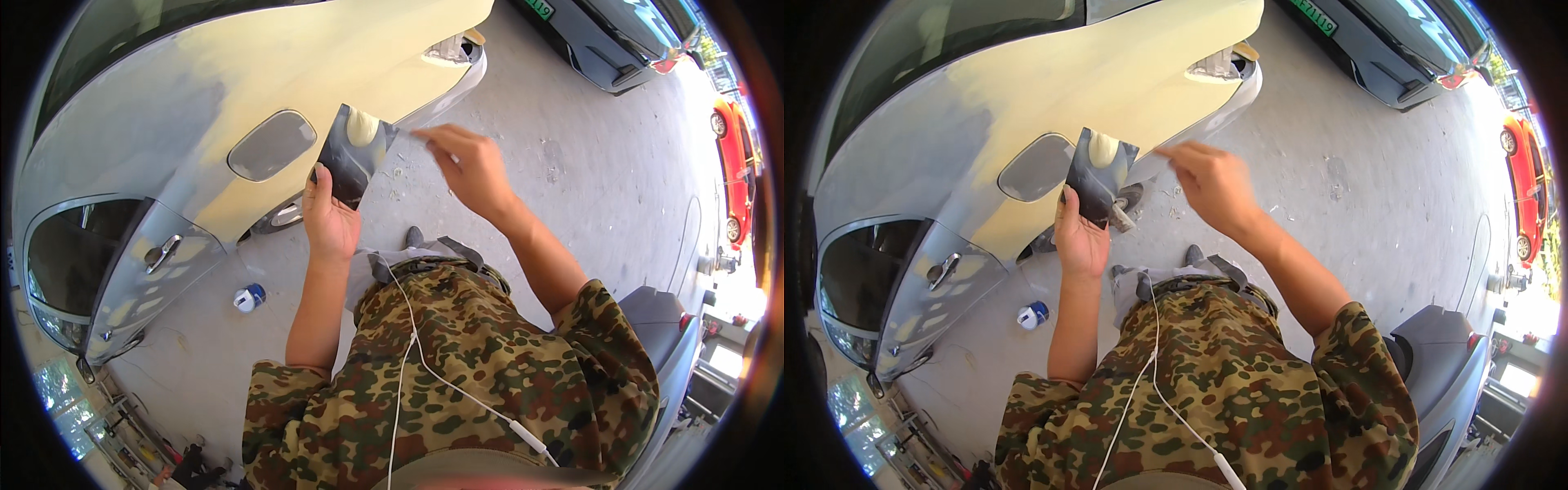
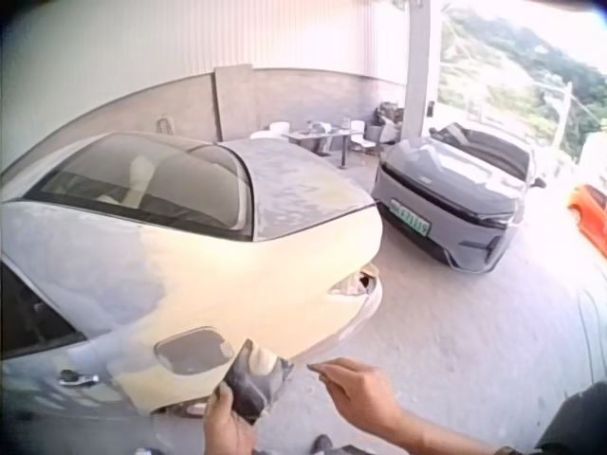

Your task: The person spreads a creamy body filler onto a metal spreader, then applies and smooths it onto the front fender of a silver car. They repeatedly add more filler and use a sponge to wipe and level the surface, working across the fender area.

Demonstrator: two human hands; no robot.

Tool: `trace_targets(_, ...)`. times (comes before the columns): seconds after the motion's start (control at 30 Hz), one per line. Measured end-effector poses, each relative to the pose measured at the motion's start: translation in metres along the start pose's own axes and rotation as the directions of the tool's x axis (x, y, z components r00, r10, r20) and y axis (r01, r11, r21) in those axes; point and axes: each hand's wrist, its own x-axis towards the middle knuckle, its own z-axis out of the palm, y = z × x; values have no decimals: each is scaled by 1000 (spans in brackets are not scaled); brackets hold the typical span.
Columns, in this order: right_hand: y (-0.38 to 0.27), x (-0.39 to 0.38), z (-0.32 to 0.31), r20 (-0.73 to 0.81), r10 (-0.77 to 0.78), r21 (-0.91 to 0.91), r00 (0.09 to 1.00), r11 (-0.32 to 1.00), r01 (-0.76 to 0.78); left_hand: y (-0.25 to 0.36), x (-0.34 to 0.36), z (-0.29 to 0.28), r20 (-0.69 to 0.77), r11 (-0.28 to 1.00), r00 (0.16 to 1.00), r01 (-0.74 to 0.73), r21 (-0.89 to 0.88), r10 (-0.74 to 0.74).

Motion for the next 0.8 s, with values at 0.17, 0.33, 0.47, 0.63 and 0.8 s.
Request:
trace_targets(0.17, -13, 2, 21, -351, -239, -64, 905, 971, 232, -14, 5, 9, -110, 969, 988, -82, 234, 111)
trace_targets(0.33, -28, 4, 34, -330, -248, 27, 911, 962, 272, -11, -2, 28, -206, 971, 972, -61, 231, 110)
trace_targets(0.47, -26, 5, 39, -225, -188, 218, 956, 947, 237, -9, -5, 44, -155, 938, 973, -110, 329, 168)
trace_targets(0.63, -14, -15, 53, -136, -128, 394, 982, 903, 172, 1, 2, 46, 99, 793, 935, -341, 505, 339)
trace_targets(0.8, 8, -1, 24, 128, 432, 875, 893, 375, -307, 32, 11, 30, 69, 932, 961, -277, 235, 269)
